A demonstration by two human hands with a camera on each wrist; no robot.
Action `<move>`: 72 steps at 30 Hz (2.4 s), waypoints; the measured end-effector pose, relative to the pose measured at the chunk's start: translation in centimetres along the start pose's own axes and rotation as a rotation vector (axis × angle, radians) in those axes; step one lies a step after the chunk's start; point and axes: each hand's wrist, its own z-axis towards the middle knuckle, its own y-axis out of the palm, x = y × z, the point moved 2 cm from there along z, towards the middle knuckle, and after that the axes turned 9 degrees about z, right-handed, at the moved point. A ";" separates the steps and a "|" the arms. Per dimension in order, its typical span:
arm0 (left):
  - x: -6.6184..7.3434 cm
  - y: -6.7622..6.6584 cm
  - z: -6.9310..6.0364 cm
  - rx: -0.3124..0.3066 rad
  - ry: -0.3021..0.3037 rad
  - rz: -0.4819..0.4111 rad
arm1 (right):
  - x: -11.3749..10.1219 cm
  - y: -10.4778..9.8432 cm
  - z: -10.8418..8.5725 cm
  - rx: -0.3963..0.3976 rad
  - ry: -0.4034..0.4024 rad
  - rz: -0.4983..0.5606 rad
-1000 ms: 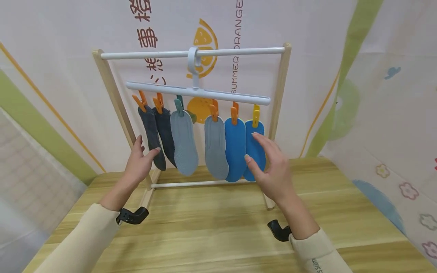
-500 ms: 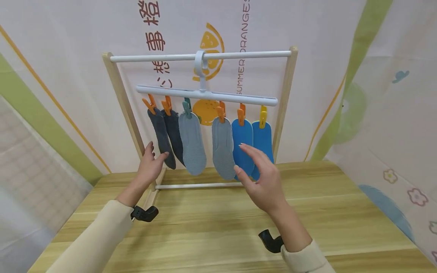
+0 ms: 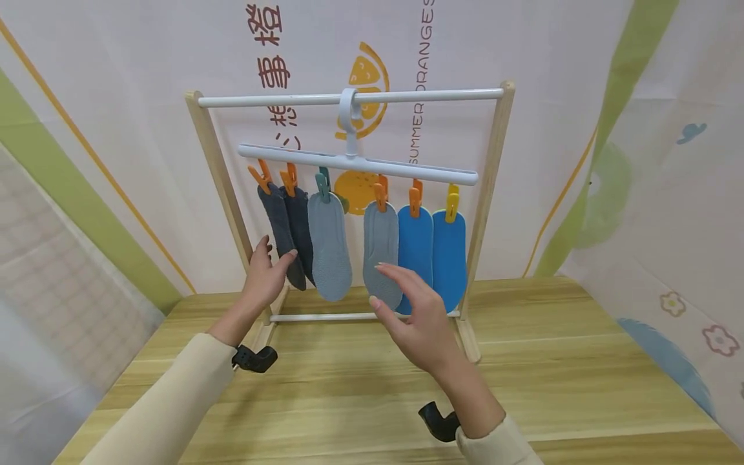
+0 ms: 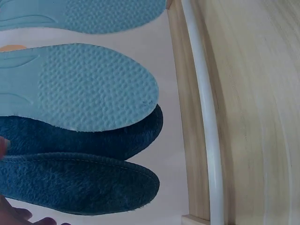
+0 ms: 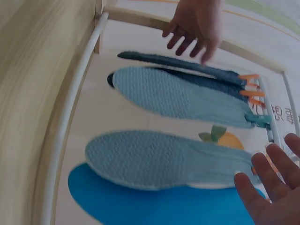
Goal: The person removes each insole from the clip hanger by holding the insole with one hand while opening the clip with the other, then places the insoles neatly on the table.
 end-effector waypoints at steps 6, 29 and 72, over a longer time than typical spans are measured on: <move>0.4 -0.7 0.3 0.014 0.015 -0.055 | -0.3 2.1 0.3 -0.097 0.108 0.078; 5.4 -4.7 -0.5 0.120 0.155 -0.006 | 0.9 10.9 2.4 -0.231 0.517 0.413; 9.4 -8.2 0.2 0.139 0.190 0.087 | 5.6 22.0 6.1 -0.085 0.775 0.455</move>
